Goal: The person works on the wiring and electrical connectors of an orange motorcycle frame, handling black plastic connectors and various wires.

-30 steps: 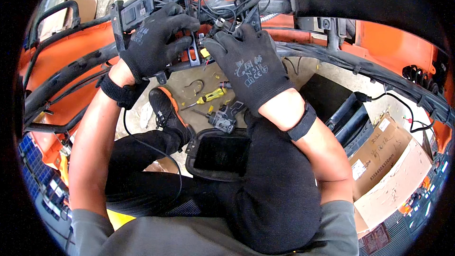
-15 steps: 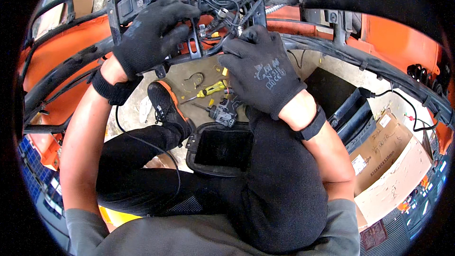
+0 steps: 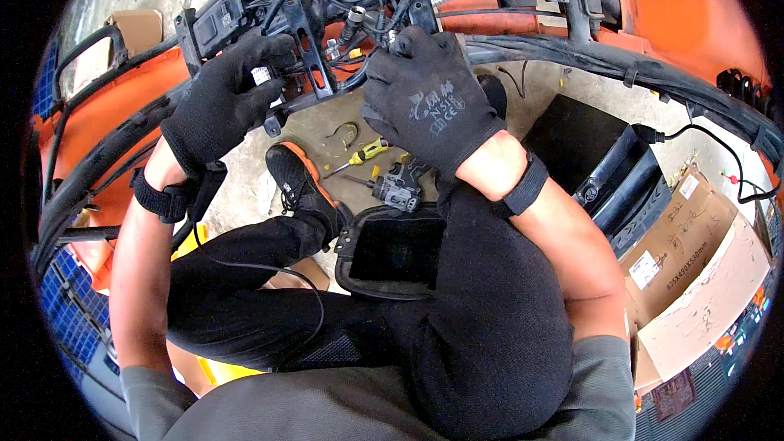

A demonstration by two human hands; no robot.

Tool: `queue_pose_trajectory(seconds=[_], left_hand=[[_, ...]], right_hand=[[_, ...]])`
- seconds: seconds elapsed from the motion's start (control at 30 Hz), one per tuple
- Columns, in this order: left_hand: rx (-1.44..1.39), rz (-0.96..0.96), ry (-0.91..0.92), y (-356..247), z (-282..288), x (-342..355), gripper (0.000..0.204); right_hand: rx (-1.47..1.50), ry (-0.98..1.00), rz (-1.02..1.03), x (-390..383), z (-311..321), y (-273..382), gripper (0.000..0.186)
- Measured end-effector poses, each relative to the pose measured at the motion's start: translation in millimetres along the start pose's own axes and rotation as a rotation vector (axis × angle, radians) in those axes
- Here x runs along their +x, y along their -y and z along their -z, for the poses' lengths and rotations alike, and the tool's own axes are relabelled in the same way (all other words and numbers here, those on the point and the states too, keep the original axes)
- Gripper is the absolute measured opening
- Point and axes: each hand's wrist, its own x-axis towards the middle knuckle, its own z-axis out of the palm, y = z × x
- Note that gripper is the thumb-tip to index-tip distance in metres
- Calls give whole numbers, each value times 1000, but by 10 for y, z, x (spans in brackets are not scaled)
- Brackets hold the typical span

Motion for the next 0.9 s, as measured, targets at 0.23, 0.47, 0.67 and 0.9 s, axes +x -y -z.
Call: queue_pose_trajectory(seconds=[0.23, 0.47, 0.67, 0.9], left_hand=[[283, -166, -98, 10, -122, 55, 36], [212, -61, -151, -119, -196, 71, 35], [318, -123, -131, -82, -204, 57, 60], [250, -10, 34, -189, -169, 183, 65]], right_hand=[[11, -35, 66, 7, 42, -8, 11], [-15, -60, 89, -5, 10, -22, 11], [12, -98, 76, -16, -52, -39, 11], [-29, -101, 72, -68, -121, -88, 10]])
